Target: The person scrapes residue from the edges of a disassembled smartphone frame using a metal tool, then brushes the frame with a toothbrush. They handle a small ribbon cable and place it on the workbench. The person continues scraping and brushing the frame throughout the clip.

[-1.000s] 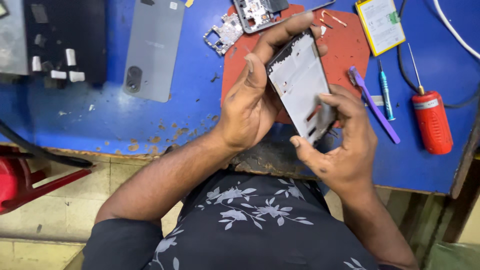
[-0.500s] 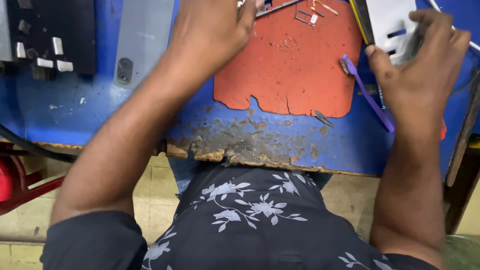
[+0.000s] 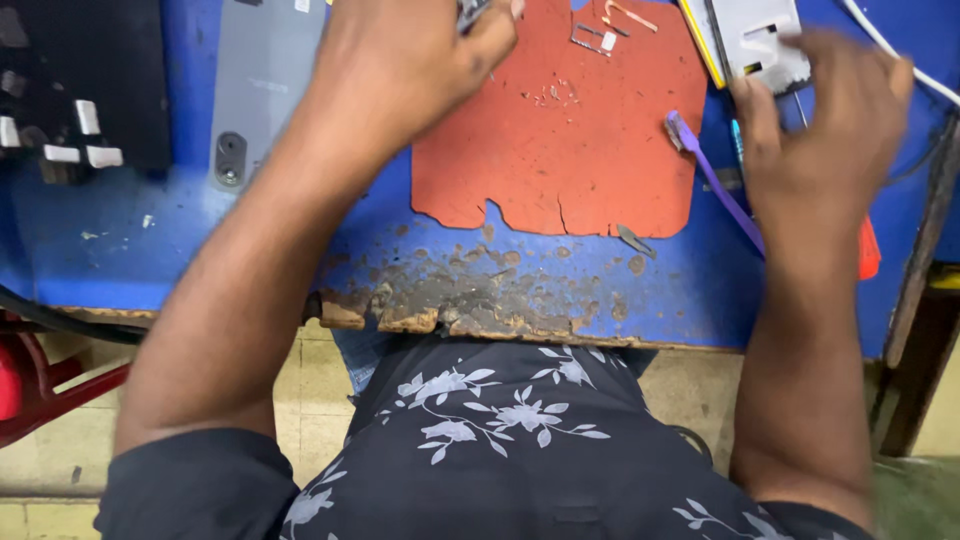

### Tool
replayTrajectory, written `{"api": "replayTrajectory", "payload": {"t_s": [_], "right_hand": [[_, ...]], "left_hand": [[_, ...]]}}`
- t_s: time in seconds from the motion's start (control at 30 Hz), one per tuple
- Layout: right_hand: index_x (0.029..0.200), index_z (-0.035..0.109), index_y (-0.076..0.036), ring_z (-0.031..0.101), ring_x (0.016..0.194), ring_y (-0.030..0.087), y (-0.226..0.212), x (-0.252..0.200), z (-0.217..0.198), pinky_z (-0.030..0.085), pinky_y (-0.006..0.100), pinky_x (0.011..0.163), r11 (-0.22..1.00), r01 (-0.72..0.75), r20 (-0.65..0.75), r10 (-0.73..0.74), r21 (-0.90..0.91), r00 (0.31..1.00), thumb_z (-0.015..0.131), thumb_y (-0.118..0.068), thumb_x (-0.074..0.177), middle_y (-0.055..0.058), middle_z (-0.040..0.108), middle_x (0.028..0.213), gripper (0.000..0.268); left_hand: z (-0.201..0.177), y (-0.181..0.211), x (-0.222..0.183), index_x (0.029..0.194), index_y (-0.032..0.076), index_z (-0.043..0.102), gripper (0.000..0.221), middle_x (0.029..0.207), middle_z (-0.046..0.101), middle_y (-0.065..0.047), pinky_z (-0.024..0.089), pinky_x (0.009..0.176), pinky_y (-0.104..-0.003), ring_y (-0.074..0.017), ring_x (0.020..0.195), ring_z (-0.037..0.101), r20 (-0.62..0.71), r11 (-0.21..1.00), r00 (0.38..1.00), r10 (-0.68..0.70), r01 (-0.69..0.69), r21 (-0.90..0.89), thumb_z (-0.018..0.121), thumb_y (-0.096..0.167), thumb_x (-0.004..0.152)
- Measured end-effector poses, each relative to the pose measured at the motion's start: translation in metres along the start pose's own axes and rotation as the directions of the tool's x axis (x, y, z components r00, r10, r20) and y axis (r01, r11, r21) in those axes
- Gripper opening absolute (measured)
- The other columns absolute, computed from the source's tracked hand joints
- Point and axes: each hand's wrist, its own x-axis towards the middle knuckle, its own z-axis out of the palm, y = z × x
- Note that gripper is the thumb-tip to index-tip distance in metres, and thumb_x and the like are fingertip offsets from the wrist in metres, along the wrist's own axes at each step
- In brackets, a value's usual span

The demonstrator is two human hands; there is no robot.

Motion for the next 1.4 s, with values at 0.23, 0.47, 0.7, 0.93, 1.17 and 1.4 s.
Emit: {"api": "replayTrajectory", "payload": {"t_s": [0.23, 0.47, 0.7, 0.93, 1.17, 1.4], "right_hand": [[0.117, 0.073, -0.003, 0.065, 0.096, 0.031, -0.033, -0.045, -0.019, 0.051, 0.04, 0.091, 0.986, -0.141, 0.149, 0.128, 0.084, 0.98, 0.083, -0.001, 0.094, 0.013, 0.072, 0.109, 0.025], [0.121, 0.073, -0.004, 0.067, 0.092, 0.028, -0.042, -0.046, -0.012, 0.054, 0.035, 0.083, 0.98, -0.157, 0.053, 0.151, 0.124, 0.987, 0.08, 0.007, 0.098, 0.012, 0.071, 0.106, 0.027], [0.114, 0.068, 0.0, 0.067, 0.084, 0.028, -0.086, -0.043, -0.016, 0.054, 0.035, 0.067, 0.966, 0.048, -0.045, -0.038, 0.252, 0.998, 0.081, 0.013, 0.092, 0.016, 0.065, 0.102, 0.028], [0.111, 0.069, 0.001, 0.065, 0.076, 0.024, -0.103, -0.033, -0.01, 0.052, 0.034, 0.064, 0.958, 0.023, 0.014, -0.028, 0.286, 0.999, 0.08, 0.009, 0.098, 0.015, 0.064, 0.107, 0.019], [0.114, 0.07, 0.0, 0.065, 0.078, 0.024, -0.109, -0.033, -0.014, 0.051, 0.034, 0.065, 0.972, 0.009, 0.003, -0.01, 0.237, 1.0, 0.081, 0.011, 0.101, 0.013, 0.063, 0.105, 0.02], [0.116, 0.071, 0.002, 0.064, 0.074, 0.022, -0.111, -0.031, -0.013, 0.051, 0.032, 0.063, 0.942, -0.029, 0.003, 0.03, 0.335, 1.0, 0.077, 0.011, 0.095, 0.014, 0.063, 0.105, 0.023]], "left_hand": [[-0.002, 0.048, -0.072, 0.149, 0.006, 0.052, 0.042, 0.131, 0.057, -0.014, 0.047, 0.114, -0.038, -0.0255, 0.122, 0.057, 0.098, 0.876, 0.994, 0.05, 0.003, -0.482, 0.057, 0.027, 0.113], [0.022, 0.069, -0.093, 0.15, 0.006, 0.053, 0.045, 0.133, 0.049, -0.014, 0.049, 0.11, -0.036, -0.0241, 0.125, 0.056, 0.199, 0.792, 0.98, -0.019, 0.136, -0.595, 0.057, 0.021, 0.109], [0.027, 0.07, -0.094, 0.144, 0.006, 0.059, 0.04, 0.131, 0.05, -0.017, 0.049, 0.105, -0.038, -0.0275, 0.122, 0.055, 0.227, 0.846, 0.972, -0.057, 0.168, -0.506, 0.057, 0.021, 0.107], [0.027, 0.068, -0.099, 0.141, 0.007, 0.062, 0.034, 0.136, 0.049, -0.021, 0.047, 0.11, -0.042, -0.0344, 0.131, 0.051, 0.196, 0.856, 0.981, -0.005, 0.105, -0.506, 0.055, 0.021, 0.11], [0.03, 0.067, -0.097, 0.132, 0.005, 0.064, 0.029, 0.139, 0.047, -0.024, 0.047, 0.109, -0.044, -0.0366, 0.131, 0.052, 0.178, 0.864, 0.984, -0.006, 0.095, -0.495, 0.055, 0.022, 0.11], [0.031, 0.068, -0.096, 0.123, 0.001, 0.066, 0.027, 0.139, 0.048, -0.025, 0.047, 0.108, -0.044, -0.0353, 0.129, 0.054, 0.168, 0.865, 0.986, -0.018, 0.099, -0.491, 0.055, 0.021, 0.108]]}}
